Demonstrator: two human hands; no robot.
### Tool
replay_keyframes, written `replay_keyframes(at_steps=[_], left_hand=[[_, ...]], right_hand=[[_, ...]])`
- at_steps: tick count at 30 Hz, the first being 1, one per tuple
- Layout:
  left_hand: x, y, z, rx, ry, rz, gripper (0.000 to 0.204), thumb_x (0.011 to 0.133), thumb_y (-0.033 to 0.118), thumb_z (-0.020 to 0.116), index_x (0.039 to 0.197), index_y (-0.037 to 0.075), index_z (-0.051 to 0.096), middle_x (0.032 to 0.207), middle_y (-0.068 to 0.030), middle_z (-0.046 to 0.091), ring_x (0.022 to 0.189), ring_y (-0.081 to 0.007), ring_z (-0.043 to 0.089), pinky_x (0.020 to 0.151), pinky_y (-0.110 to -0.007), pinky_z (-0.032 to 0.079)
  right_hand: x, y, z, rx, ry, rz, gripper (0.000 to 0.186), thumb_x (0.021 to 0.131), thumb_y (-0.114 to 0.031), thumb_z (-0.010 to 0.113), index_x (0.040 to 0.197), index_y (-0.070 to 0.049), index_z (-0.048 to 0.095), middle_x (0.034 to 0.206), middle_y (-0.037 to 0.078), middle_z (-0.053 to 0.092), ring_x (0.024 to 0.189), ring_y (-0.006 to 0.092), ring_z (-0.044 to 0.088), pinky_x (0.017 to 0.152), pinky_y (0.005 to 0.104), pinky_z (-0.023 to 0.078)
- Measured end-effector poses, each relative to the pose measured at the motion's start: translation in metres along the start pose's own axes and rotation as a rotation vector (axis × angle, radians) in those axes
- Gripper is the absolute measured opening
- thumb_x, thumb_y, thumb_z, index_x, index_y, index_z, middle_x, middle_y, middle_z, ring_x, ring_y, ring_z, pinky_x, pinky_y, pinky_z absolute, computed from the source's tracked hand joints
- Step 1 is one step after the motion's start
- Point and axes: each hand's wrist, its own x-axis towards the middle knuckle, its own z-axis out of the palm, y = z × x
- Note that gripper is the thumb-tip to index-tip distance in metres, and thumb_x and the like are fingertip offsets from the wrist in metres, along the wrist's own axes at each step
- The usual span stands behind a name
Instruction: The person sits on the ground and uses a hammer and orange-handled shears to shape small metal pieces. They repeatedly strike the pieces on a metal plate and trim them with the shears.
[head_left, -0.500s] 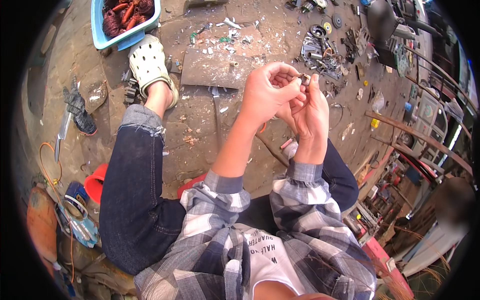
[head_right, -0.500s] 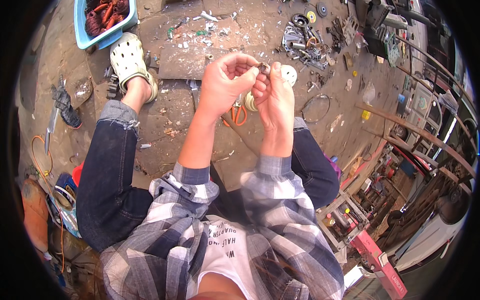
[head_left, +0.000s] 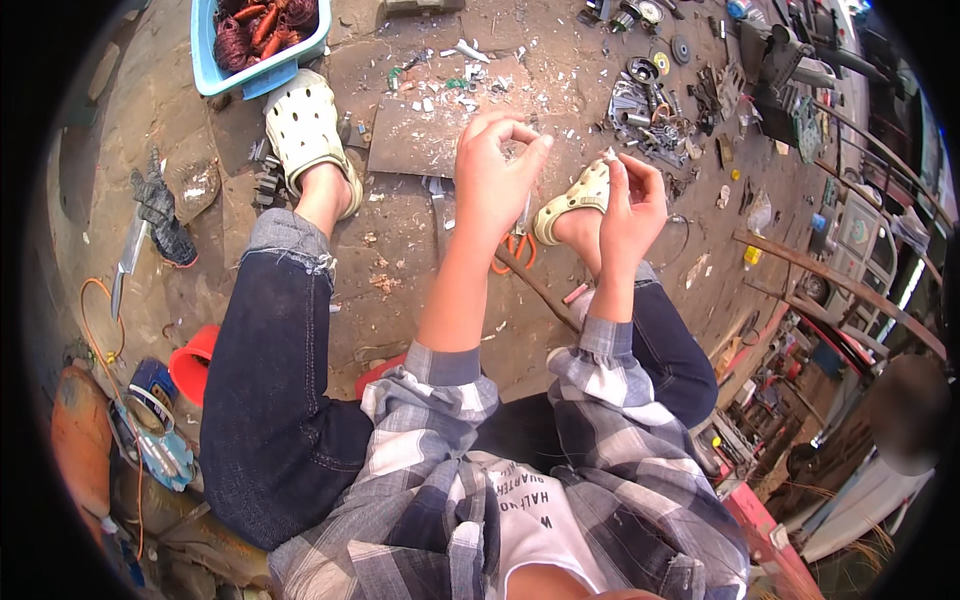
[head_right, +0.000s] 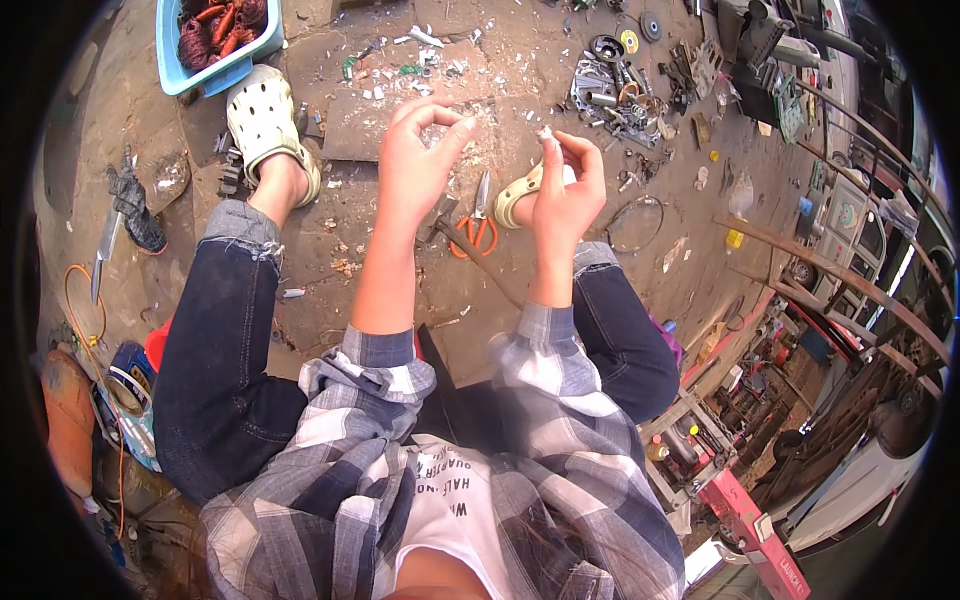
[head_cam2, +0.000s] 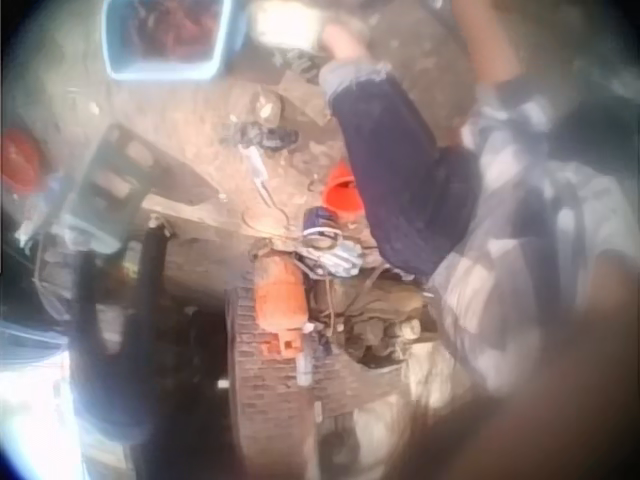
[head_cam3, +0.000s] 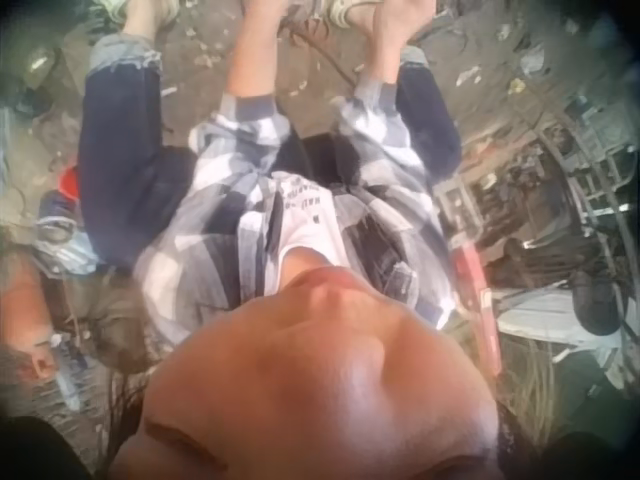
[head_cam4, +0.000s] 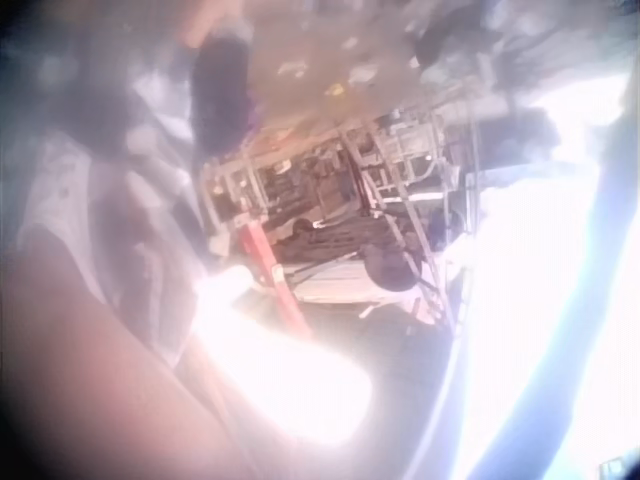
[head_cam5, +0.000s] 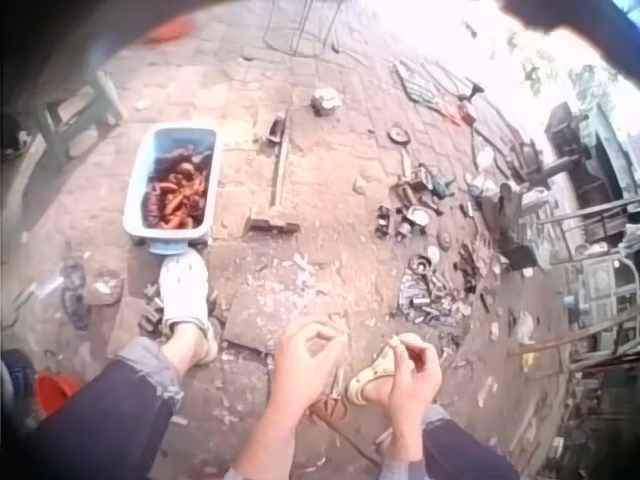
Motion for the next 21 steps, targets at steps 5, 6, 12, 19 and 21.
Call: replay_keyframes(at_steps=[5, 6, 12, 19, 21], left_hand=[[0.002, 0.004, 0.004, -0.131, -0.047, 0.012, 0.013, 0.08, 0.016, 0.071, 0.078, 0.003, 0.069, 0.105, -0.0069, 0.066, 0.108, -0.0211, 0.058, 0.094, -0.035, 0.042], [0.002, 0.006, 0.006, -0.186, -0.081, 0.011, 0.011, 0.08, 0.015, 0.071, 0.08, 0.004, 0.07, 0.104, -0.0065, 0.066, 0.107, -0.0203, 0.058, 0.094, -0.034, 0.043], [-0.001, 0.018, 0.006, -0.272, -0.199, 0.073, 0.015, 0.078, 0.013, 0.073, 0.091, 0.006, 0.072, 0.103, -0.0058, 0.066, 0.103, -0.0174, 0.059, 0.092, -0.03, 0.044], [-0.002, 0.018, 0.007, -0.286, -0.191, 0.103, 0.018, 0.079, 0.012, 0.073, 0.094, 0.003, 0.071, 0.102, -0.0058, 0.065, 0.101, -0.0167, 0.06, 0.09, -0.03, 0.045], [-0.002, 0.017, 0.008, -0.302, -0.191, 0.089, 0.017, 0.079, 0.01, 0.072, 0.094, 0.003, 0.071, 0.102, -0.0059, 0.066, 0.099, -0.0159, 0.06, 0.088, -0.029, 0.046]], right_hand=[[0.0, -0.014, 0.0, 0.309, -0.103, 0.083, 0.022, 0.088, -0.002, 0.064, 0.109, 0.003, 0.059, 0.102, 0.007, 0.062, 0.095, 0.012, 0.059, 0.083, 0.0247, 0.047], [-0.001, -0.017, 0.0, 0.314, -0.111, 0.088, 0.023, 0.088, -0.002, 0.065, 0.11, 0.003, 0.059, 0.103, 0.007, 0.062, 0.096, 0.0119, 0.058, 0.084, 0.0247, 0.046], [-0.002, -0.026, -0.002, 0.288, -0.157, 0.037, 0.024, 0.085, 0.0, 0.066, 0.109, 0.002, 0.061, 0.102, 0.005, 0.061, 0.095, 0.012, 0.056, 0.085, 0.0255, 0.045], [-0.005, -0.034, 0.0, 0.021, -0.116, -0.172, 0.022, 0.079, 0.0, 0.069, 0.1, -0.003, 0.066, 0.097, 0.005, 0.063, 0.096, 0.017, 0.057, 0.086, 0.0291, 0.044], [-0.006, -0.037, 0.002, -0.034, -0.103, -0.238, 0.022, 0.077, 0.0, 0.07, 0.098, -0.004, 0.066, 0.096, 0.006, 0.063, 0.096, 0.0197, 0.056, 0.087, 0.0302, 0.043]])
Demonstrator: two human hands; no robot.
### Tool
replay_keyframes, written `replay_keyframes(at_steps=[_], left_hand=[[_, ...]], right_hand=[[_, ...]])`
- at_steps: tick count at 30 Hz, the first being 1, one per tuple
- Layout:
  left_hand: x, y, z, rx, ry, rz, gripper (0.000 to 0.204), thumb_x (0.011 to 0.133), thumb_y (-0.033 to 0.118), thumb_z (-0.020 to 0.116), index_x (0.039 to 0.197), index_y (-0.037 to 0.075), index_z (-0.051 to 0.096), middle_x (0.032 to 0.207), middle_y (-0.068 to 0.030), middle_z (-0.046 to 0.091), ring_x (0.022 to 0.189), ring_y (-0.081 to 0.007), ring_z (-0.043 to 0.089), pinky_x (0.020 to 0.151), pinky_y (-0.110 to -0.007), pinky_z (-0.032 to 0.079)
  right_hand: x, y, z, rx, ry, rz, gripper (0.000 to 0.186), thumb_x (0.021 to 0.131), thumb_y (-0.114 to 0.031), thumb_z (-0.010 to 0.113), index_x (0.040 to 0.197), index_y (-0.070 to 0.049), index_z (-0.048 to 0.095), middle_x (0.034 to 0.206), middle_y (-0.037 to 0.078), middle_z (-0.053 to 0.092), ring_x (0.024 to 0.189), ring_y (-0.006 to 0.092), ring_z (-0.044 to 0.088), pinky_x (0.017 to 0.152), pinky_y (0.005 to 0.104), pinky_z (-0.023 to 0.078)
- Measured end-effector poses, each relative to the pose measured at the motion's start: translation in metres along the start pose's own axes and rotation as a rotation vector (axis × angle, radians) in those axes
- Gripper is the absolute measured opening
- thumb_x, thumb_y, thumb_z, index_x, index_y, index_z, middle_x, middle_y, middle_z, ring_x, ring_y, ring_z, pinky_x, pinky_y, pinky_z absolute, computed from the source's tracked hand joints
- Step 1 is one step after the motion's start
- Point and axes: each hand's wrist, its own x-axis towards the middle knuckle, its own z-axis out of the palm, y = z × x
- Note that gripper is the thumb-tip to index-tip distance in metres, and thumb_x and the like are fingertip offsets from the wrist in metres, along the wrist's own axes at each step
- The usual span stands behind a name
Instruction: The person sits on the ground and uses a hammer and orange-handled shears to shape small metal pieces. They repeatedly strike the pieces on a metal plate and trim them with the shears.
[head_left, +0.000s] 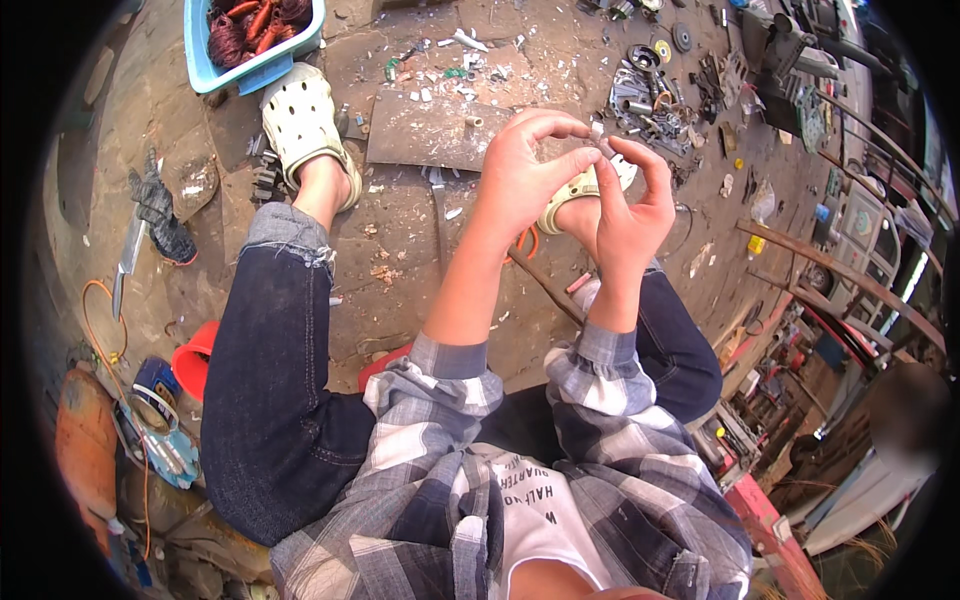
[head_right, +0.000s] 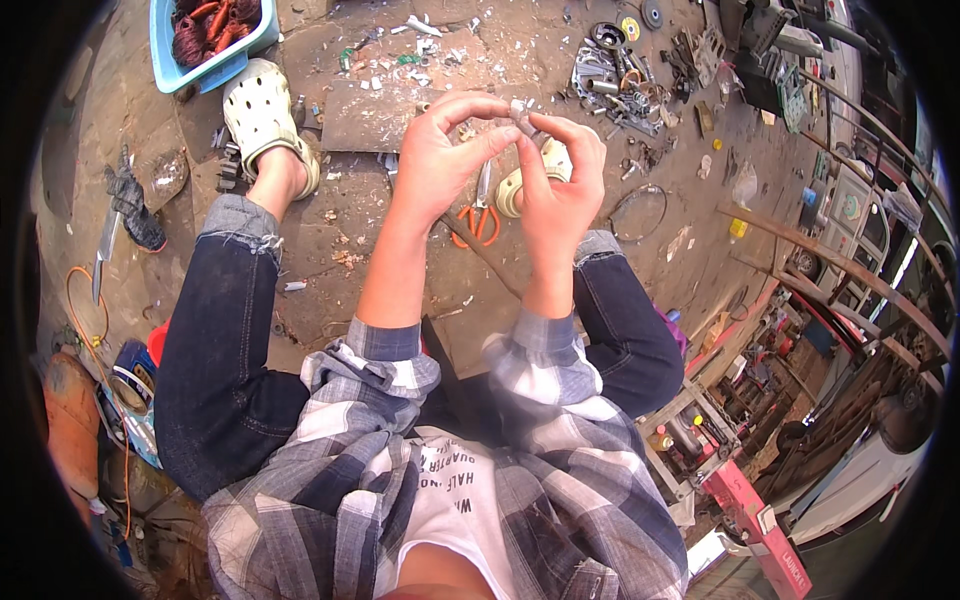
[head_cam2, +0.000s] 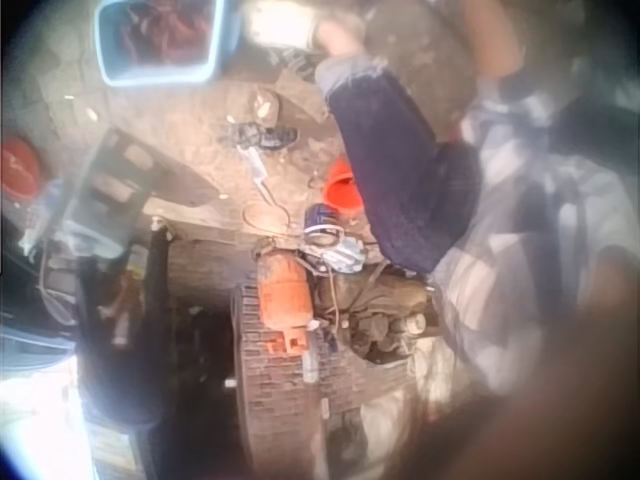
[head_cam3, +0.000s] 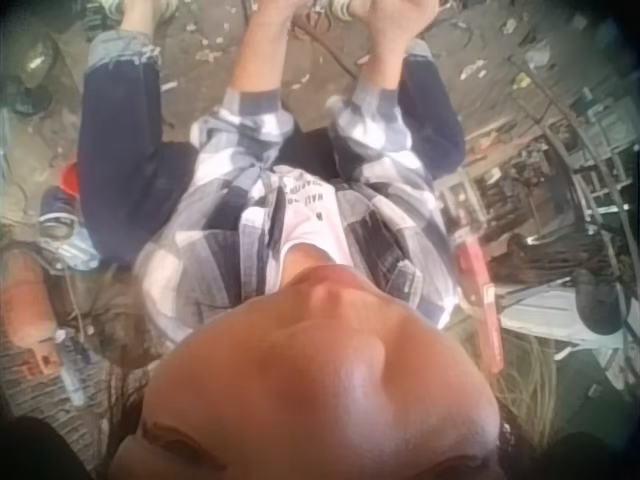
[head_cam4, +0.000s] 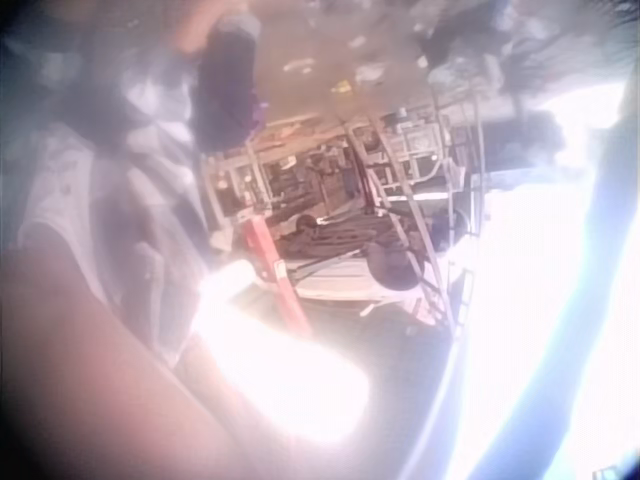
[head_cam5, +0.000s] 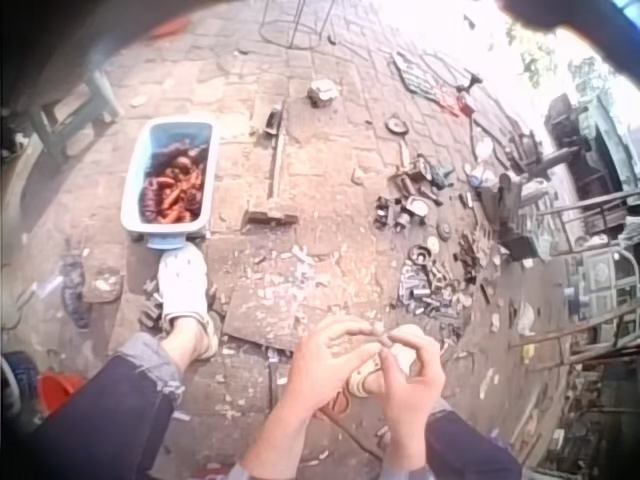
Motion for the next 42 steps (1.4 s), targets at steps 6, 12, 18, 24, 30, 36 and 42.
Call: replay_keyframes(at_steps=[6, 12, 18, 24, 30, 36, 42], left_hand=[[0.001, -0.005, 0.003, -0.054, 0.044, -0.013, 0.016, 0.081, 0.005, 0.07, 0.096, 0.001, 0.069, 0.098, -0.0048, 0.066, 0.095, -0.0131, 0.061, 0.084, -0.027, 0.048], [0.001, -0.005, 0.004, -0.31, 0.021, -0.126, 0.014, 0.083, 0.006, 0.069, 0.096, 0.001, 0.068, 0.094, -0.0039, 0.067, 0.089, -0.0103, 0.062, 0.084, -0.025, 0.048], [-0.001, -0.005, 0.001, -0.653, -0.025, -0.287, 0.017, 0.086, 0.011, 0.069, 0.097, -0.001, 0.067, 0.095, -0.0073, 0.068, 0.088, -0.0118, 0.063, 0.084, -0.027, 0.049], [-0.001, -0.016, -0.002, -0.878, -0.094, -0.4, 0.017, 0.087, 0.012, 0.067, 0.098, -0.001, 0.067, 0.096, -0.0093, 0.068, 0.091, -0.0141, 0.063, 0.086, -0.028, 0.049], [0.0, -0.021, -0.003, -0.626, -0.019, -0.391, 0.017, 0.088, 0.014, 0.066, 0.097, -0.001, 0.067, 0.093, -0.0079, 0.068, 0.089, -0.0137, 0.063, 0.086, -0.027, 0.049], [0.0, -0.025, -0.005, -0.654, 0.052, -0.333, 0.02, 0.09, 0.018, 0.065, 0.098, 0.001, 0.069, 0.092, -0.0056, 0.069, 0.081, -0.0098, 0.061, 0.078, -0.025, 0.049], [0.005, -0.029, -0.02, -0.343, -0.013, -0.401, 0.016, 0.088, 0.012, 0.064, 0.099, 0.001, 0.07, 0.096, -0.0068, 0.07, 0.087, -0.0112, 0.064, 0.079, -0.025, 0.05]], right_hand=[[0.001, -0.007, 0.001, -0.154, 0.005, -0.137, 0.022, 0.074, 0.001, 0.07, 0.095, -0.007, 0.067, 0.095, 0.006, 0.064, 0.097, 0.0233, 0.055, 0.093, 0.0358, 0.04], [0.001, -0.005, 0.002, -0.204, 0.023, -0.182, 0.026, 0.073, -0.002, 0.072, 0.097, -0.009, 0.066, 0.096, 0.005, 0.065, 0.097, 0.0236, 0.056, 0.097, 0.0398, 0.037], [0.0, -0.011, 0.006, -0.073, 0.069, -0.118, 0.03, 0.071, -0.005, 0.076, 0.099, -0.01, 0.066, 0.096, 0.004, 0.065, 0.098, 0.0226, 0.055, 0.098, 0.0409, 0.036], [0.002, -0.014, 0.004, -0.253, 0.029, -0.236, 0.027, 0.068, -0.008, 0.078, 0.092, -0.012, 0.067, 0.093, 0.001, 0.063, 0.096, 0.0223, 0.054, 0.099, 0.0407, 0.034], [-0.002, -0.009, 0.007, -0.409, 0.016, -0.296, 0.025, 0.069, -0.009, 0.078, 0.091, -0.01, 0.065, 0.093, 0.001, 0.062, 0.094, 0.0213, 0.055, 0.097, 0.0396, 0.036], [-0.011, 0.006, 0.019, 0.408, -0.015, 0.402, 0.022, 0.083, -0.008, 0.071, 0.102, -0.003, 0.06, 0.1, 0.005, 0.063, 0.091, 0.014, 0.059, 0.085, 0.03, 0.046], [-0.016, 0.046, 0.027, 1.094, -0.129, 0.996, 0.022, 0.089, -0.016, 0.062, 0.107, -0.002, 0.06, 0.099, 0.006, 0.064, 0.091, 0.0152, 0.056, 0.09, 0.0337, 0.045]])
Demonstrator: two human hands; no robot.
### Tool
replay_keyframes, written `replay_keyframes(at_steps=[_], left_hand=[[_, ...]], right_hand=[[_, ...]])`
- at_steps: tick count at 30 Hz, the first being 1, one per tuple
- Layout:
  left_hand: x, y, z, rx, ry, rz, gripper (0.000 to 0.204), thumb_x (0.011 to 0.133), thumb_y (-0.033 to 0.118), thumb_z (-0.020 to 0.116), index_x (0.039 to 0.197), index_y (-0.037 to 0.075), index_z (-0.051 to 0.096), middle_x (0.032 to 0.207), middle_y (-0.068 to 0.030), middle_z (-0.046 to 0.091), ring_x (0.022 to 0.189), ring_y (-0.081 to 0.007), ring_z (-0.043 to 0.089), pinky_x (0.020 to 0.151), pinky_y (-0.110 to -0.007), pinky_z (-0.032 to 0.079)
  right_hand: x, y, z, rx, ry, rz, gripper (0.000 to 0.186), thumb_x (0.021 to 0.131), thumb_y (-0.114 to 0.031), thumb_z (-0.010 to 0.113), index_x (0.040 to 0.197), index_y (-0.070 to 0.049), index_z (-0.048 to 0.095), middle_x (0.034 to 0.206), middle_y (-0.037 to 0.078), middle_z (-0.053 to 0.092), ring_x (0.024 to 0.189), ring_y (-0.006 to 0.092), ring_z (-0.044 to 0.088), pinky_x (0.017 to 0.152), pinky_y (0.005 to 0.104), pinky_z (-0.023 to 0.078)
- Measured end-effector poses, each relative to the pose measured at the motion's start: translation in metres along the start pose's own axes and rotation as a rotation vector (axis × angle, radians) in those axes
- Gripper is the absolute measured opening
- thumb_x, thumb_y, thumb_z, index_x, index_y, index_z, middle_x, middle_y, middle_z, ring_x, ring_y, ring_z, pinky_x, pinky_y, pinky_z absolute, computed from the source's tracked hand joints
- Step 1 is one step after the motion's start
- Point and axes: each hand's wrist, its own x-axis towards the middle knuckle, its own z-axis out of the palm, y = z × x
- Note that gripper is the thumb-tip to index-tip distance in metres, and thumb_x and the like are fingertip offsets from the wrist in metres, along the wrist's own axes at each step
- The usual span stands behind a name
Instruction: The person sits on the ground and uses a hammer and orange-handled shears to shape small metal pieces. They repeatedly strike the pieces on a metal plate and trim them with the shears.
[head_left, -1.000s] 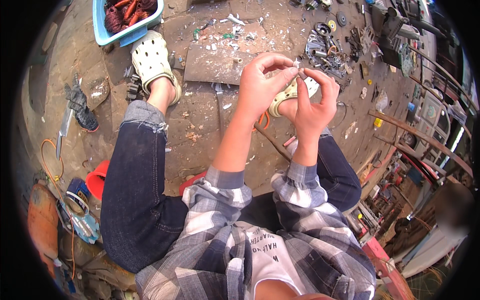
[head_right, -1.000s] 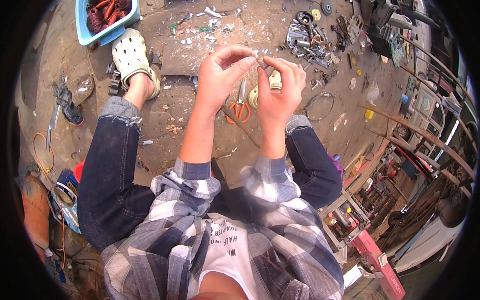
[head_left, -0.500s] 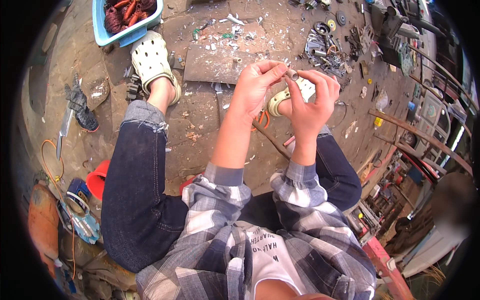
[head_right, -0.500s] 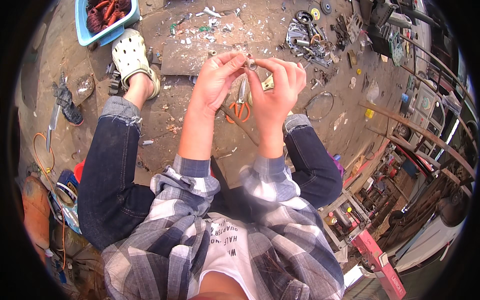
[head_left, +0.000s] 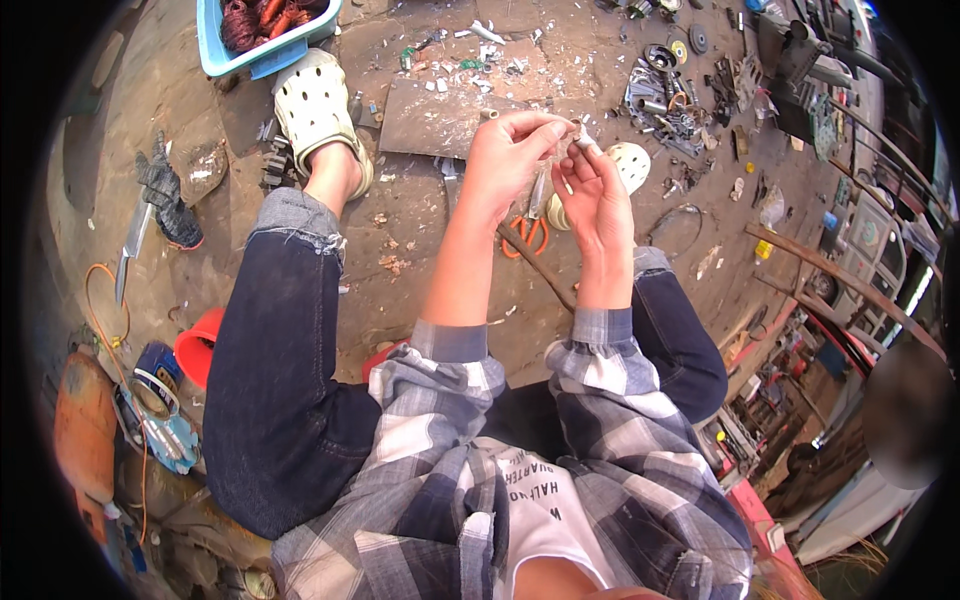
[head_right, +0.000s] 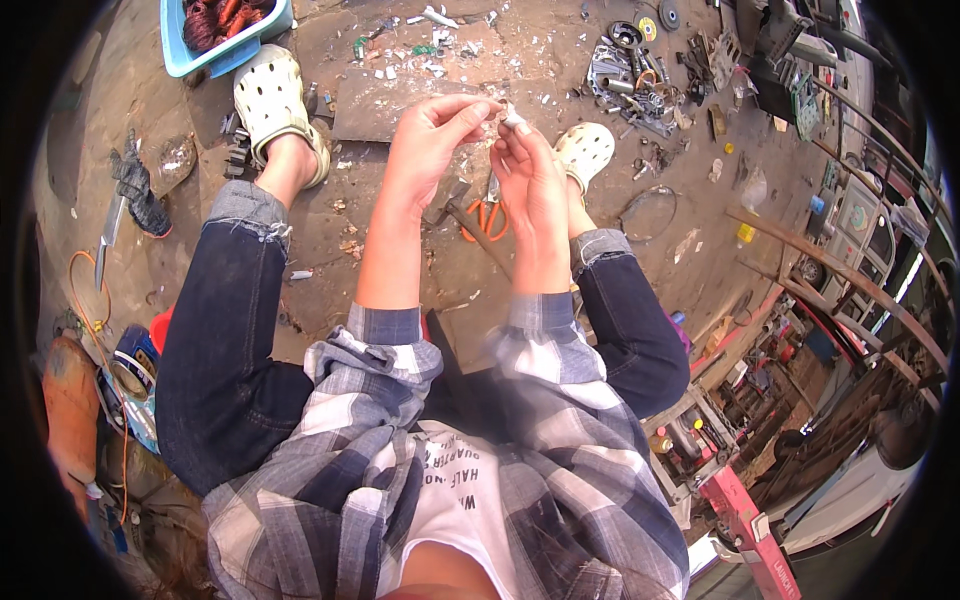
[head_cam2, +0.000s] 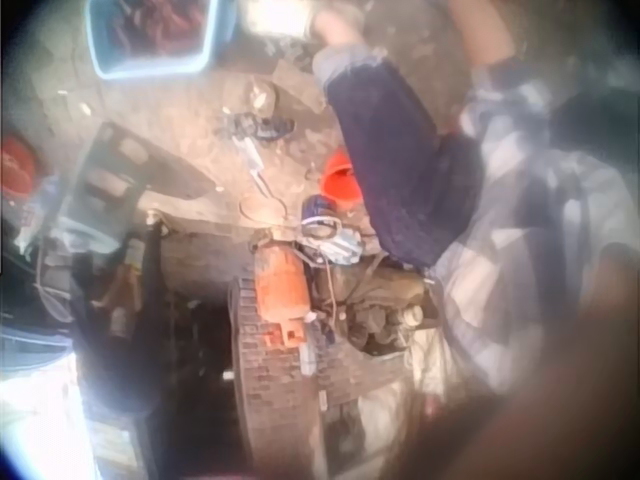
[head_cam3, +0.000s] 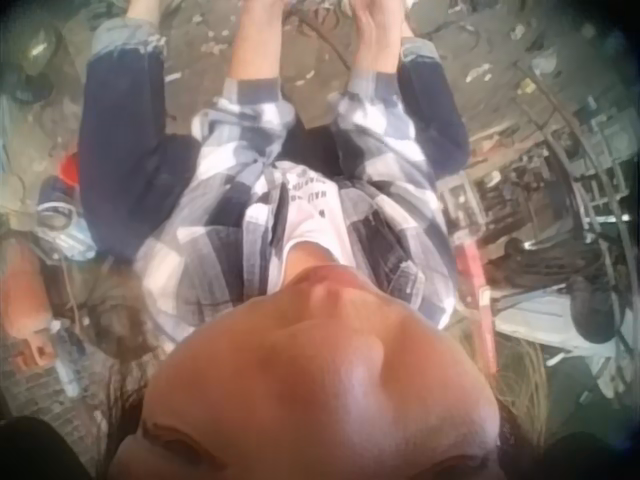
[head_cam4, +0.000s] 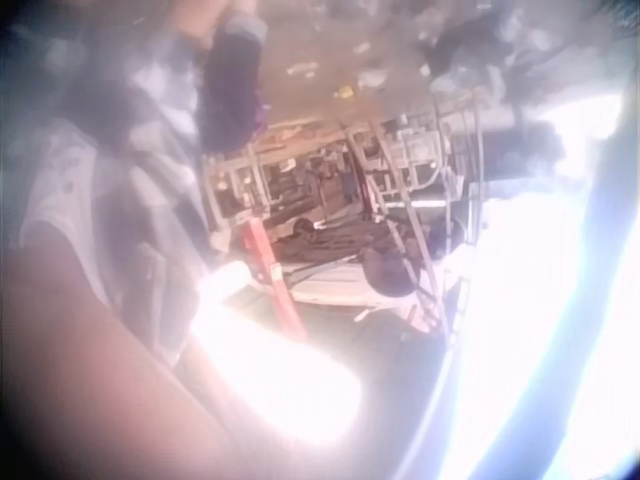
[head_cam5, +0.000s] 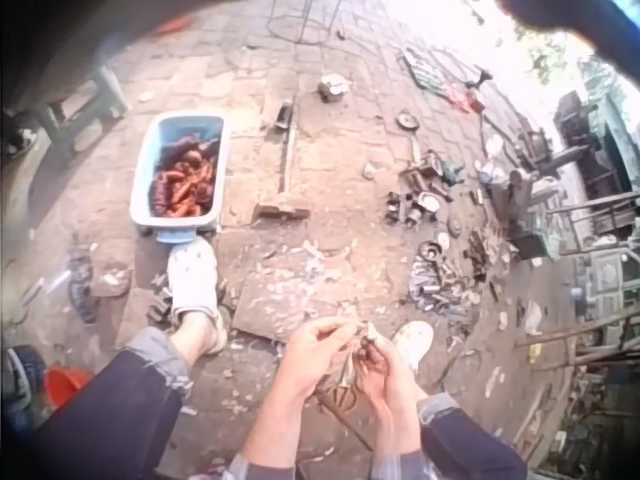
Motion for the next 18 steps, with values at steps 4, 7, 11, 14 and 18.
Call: replay_keyframes(at_steps=[4, 7, 11, 14, 18], left_hand=[[0.004, -0.009, -0.002, 0.027, -0.032, 0.058, 0.018, 0.081, 0.002, 0.068, 0.099, -0.001, 0.07, 0.094, -0.0074, 0.07, 0.09, -0.0128, 0.065, 0.082, -0.025, 0.05], [0.003, -0.01, 0.002, 0.078, 0.003, 0.107, 0.015, 0.079, 0.001, 0.067, 0.094, 0.0, 0.071, 0.083, -0.0068, 0.07, 0.075, -0.0109, 0.064, 0.069, -0.025, 0.052], [0.002, -0.011, 0.005, 0.148, 0.054, 0.132, 0.014, 0.078, 0.001, 0.067, 0.092, -0.001, 0.07, 0.08, -0.0063, 0.07, 0.071, -0.0099, 0.064, 0.065, -0.025, 0.051], [0.004, -0.013, 0.003, 0.217, 0.067, 0.154, 0.013, 0.078, 0.001, 0.068, 0.091, -0.002, 0.07, 0.077, -0.0059, 0.069, 0.068, -0.0088, 0.062, 0.063, -0.024, 0.05], [-0.001, -0.007, 0.011, 0.339, 0.142, 0.089, 0.011, 0.079, 0.003, 0.069, 0.089, 0.0, 0.07, 0.078, -0.0059, 0.069, 0.069, -0.0087, 0.062, 0.064, -0.025, 0.05]], right_hand=[[0.007, 0.009, -0.006, 0.049, 0.026, 0.055, 0.022, 0.089, -0.017, 0.06, 0.106, -0.004, 0.06, 0.098, 0.005, 0.064, 0.089, 0.0156, 0.055, 0.091, 0.0345, 0.044], [0.009, 0.012, -0.006, 0.073, 0.02, 0.081, 0.02, 0.089, -0.016, 0.06, 0.104, -0.005, 0.06, 0.097, 0.004, 0.063, 0.089, 0.015, 0.055, 0.091, 0.0338, 0.044], [0.011, 0.015, -0.007, -0.078, 0.043, -0.035, 0.023, 0.089, -0.016, 0.06, 0.107, -0.004, 0.059, 0.096, 0.004, 0.063, 0.091, 0.0137, 0.055, 0.091, 0.0326, 0.044], [0.007, 0.011, 0.001, -0.156, 0.029, -0.114, 0.022, 0.088, -0.013, 0.062, 0.107, -0.001, 0.061, 0.097, 0.004, 0.063, 0.093, 0.0125, 0.056, 0.089, 0.0288, 0.044], [0.004, 0.008, 0.004, -0.42, 0.072, -0.324, 0.021, 0.084, -0.005, 0.066, 0.103, 0.0, 0.062, 0.095, 0.005, 0.065, 0.089, 0.0114, 0.058, 0.083, 0.0256, 0.046]])
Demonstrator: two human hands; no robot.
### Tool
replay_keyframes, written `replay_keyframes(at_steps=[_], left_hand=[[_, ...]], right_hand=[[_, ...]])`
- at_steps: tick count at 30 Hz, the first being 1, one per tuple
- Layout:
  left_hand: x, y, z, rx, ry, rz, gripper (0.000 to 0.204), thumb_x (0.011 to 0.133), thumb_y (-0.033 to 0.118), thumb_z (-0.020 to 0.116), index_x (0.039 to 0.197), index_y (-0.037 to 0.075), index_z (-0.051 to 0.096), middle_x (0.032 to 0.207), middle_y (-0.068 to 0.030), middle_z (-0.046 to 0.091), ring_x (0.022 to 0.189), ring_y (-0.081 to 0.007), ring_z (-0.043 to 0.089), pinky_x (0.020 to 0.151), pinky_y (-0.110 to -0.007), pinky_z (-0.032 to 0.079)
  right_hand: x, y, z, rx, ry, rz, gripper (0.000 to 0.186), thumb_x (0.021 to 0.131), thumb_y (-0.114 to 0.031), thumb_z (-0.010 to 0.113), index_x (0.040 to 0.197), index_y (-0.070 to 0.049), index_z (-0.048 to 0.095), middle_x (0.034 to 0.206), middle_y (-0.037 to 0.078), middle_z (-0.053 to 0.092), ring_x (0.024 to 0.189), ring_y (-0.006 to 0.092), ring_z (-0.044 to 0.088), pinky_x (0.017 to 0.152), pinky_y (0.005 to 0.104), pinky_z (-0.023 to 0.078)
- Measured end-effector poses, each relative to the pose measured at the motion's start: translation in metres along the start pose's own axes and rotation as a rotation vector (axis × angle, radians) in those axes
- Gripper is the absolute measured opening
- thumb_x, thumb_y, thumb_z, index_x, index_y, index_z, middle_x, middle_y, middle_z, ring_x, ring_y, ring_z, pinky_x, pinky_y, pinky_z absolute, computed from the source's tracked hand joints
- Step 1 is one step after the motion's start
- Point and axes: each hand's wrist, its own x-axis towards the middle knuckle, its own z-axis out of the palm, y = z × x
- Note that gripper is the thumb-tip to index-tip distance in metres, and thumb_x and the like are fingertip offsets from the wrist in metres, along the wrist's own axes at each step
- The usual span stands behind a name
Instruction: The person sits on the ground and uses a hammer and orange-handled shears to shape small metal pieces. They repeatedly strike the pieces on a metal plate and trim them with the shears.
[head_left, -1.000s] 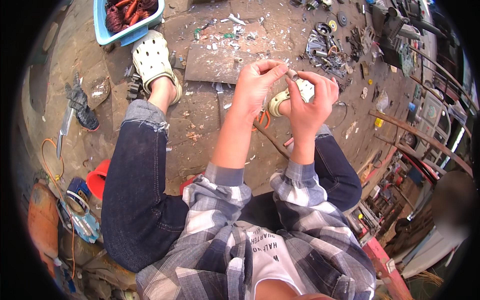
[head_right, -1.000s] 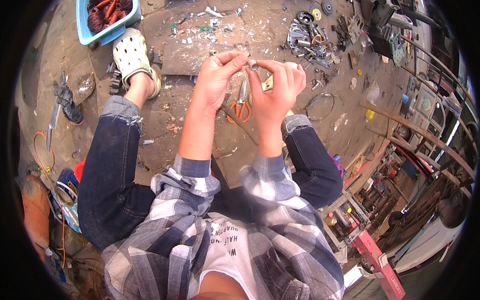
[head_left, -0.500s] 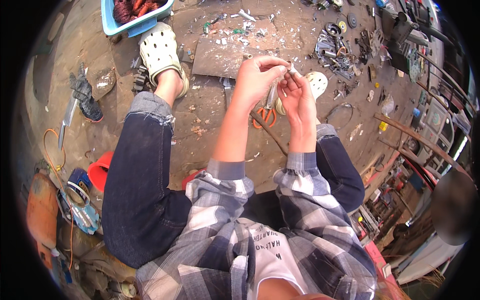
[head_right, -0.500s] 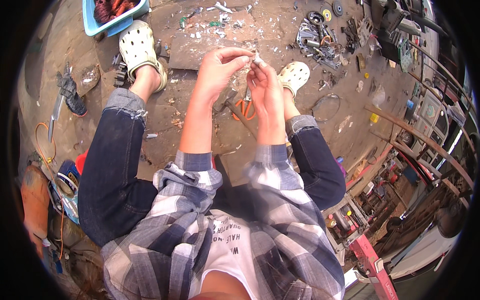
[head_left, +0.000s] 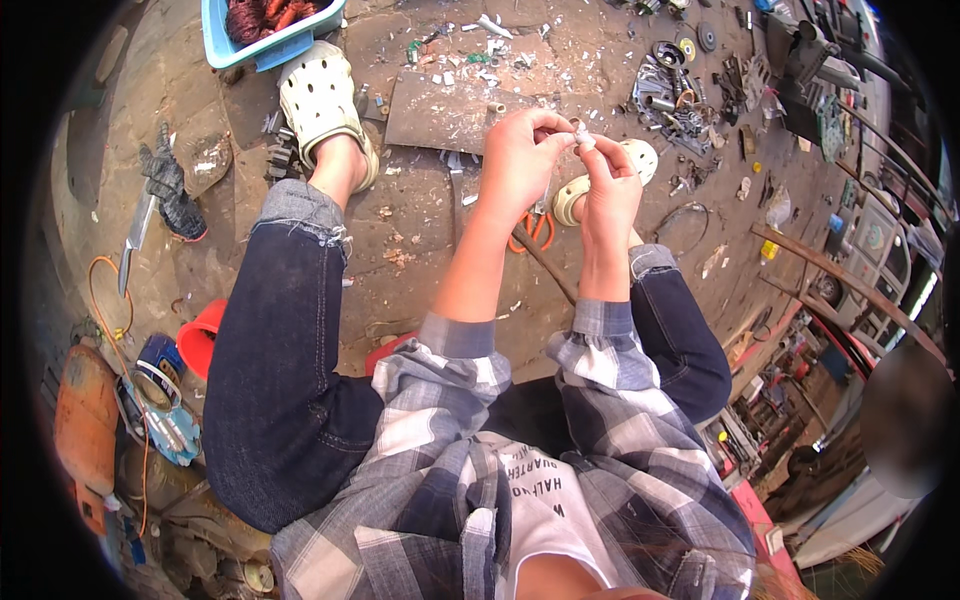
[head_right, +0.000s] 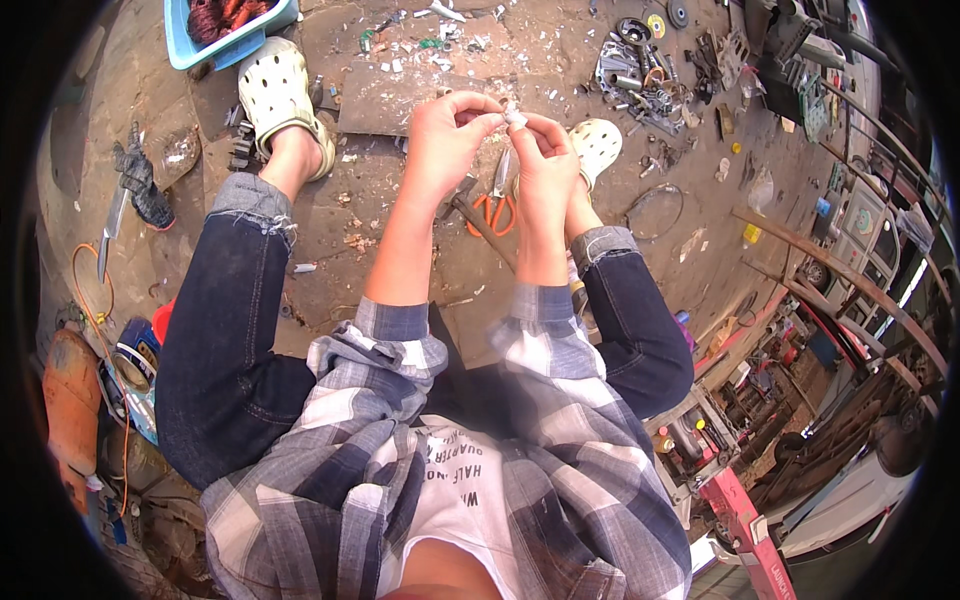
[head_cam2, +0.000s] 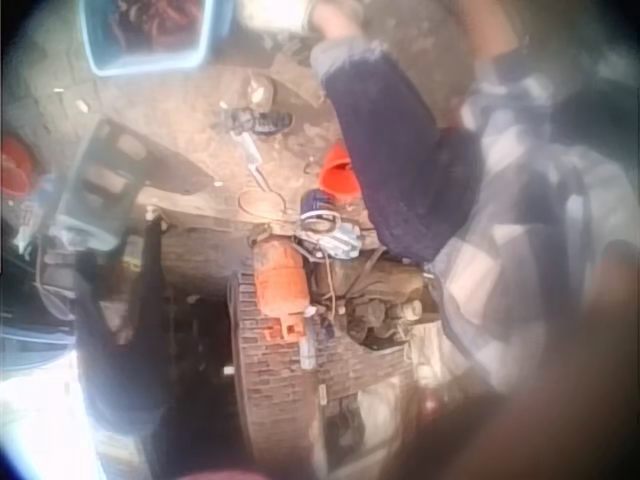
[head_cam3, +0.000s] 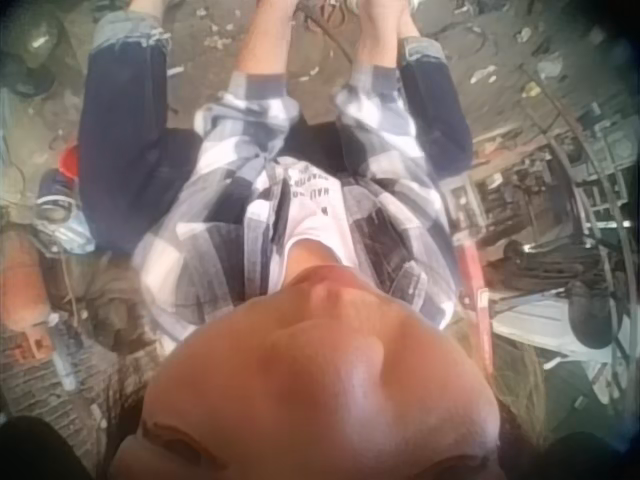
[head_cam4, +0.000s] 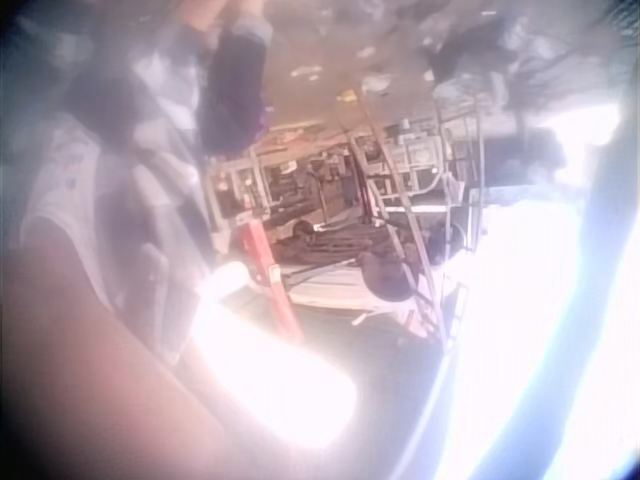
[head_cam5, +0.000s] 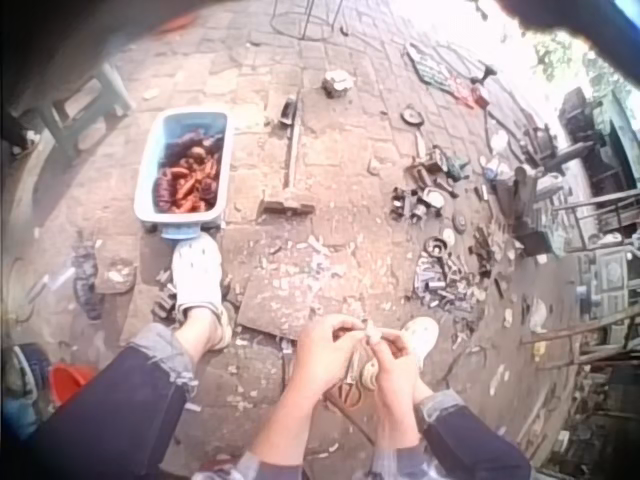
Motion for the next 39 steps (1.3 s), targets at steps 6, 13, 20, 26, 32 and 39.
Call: replay_keyframes(at_steps=[6, 13, 20, 26, 32, 39], left_hand=[[-0.006, -0.001, 0.018, 0.278, 0.188, 0.221, 0.009, 0.078, 0.003, 0.069, 0.087, 0.001, 0.07, 0.077, -0.0069, 0.068, 0.067, -0.009, 0.061, 0.063, -0.026, 0.049], [-0.008, -0.003, 0.021, -0.11, 0.056, -0.035, 0.008, 0.077, 0.006, 0.07, 0.083, 0.001, 0.068, 0.083, -0.0086, 0.069, 0.07, -0.0128, 0.065, 0.063, -0.028, 0.052], [0.002, -0.016, 0.005, -0.183, 0.041, -0.017, 0.022, 0.087, 0.01, 0.065, 0.105, -0.002, 0.061, 0.096, -0.0089, 0.067, 0.084, -0.0123, 0.063, 0.077, -0.026, 0.052], [0.011, -0.033, -0.009, -0.185, 0.096, -0.046, 0.018, 0.086, 0.008, 0.063, 0.101, -0.002, 0.064, 0.092, -0.0093, 0.069, 0.083, -0.0146, 0.065, 0.074, -0.028, 0.052], [0.027, -0.096, -0.035, 0.064, 0.573, 0.02, 0.013, 0.082, 0.009, 0.066, 0.088, -0.002, 0.067, 0.081, -0.0088, 0.068, 0.073, -0.0162, 0.064, 0.07, -0.03, 0.05], [0.021, -0.136, -0.038, 0.109, 0.636, -0.057, 0.015, 0.083, 0.013, 0.067, 0.089, 0.0, 0.069, 0.079, -0.0096, 0.07, 0.069, -0.0167, 0.065, 0.067, -0.03, 0.05]], right_hand=[[0.0, -0.006, -0.002, -0.608, 0.134, -0.391, 0.023, 0.077, -0.007, 0.071, 0.097, -0.001, 0.063, 0.09, 0.006, 0.065, 0.086, 0.0157, 0.058, 0.08, 0.0298, 0.046], [-0.004, -0.009, -0.004, -0.9, 0.2, -0.698, 0.025, 0.073, -0.008, 0.073, 0.096, -0.005, 0.065, 0.088, 0.006, 0.063, 0.091, 0.0229, 0.053, 0.083, 0.0362, 0.043], [-0.002, -0.001, -0.005, -0.815, 0.187, -0.694, 0.024, 0.075, -0.006, 0.071, 0.098, -0.005, 0.064, 0.09, 0.007, 0.063, 0.092, 0.022, 0.054, 0.084, 0.0348, 0.043], [0.009, 0.03, -0.005, -0.548, -0.034, -0.271, 0.019, 0.081, -0.002, 0.071, 0.097, 0.001, 0.063, 0.093, 0.005, 0.065, 0.087, 0.0101, 0.058, 0.077, 0.024, 0.048], [0.023, 0.093, 0.006, -0.547, -0.008, -0.055, 0.02, 0.078, -0.007, 0.071, 0.094, 0.002, 0.063, 0.081, 0.008, 0.068, 0.075, 0.012, 0.064, 0.069, 0.0251, 0.051], [0.031, 0.122, 0.013, -0.659, -0.034, -0.037, 0.019, 0.078, -0.009, 0.071, 0.094, 0.0, 0.065, 0.081, 0.008, 0.069, 0.076, 0.0149, 0.065, 0.07, 0.0287, 0.051]])
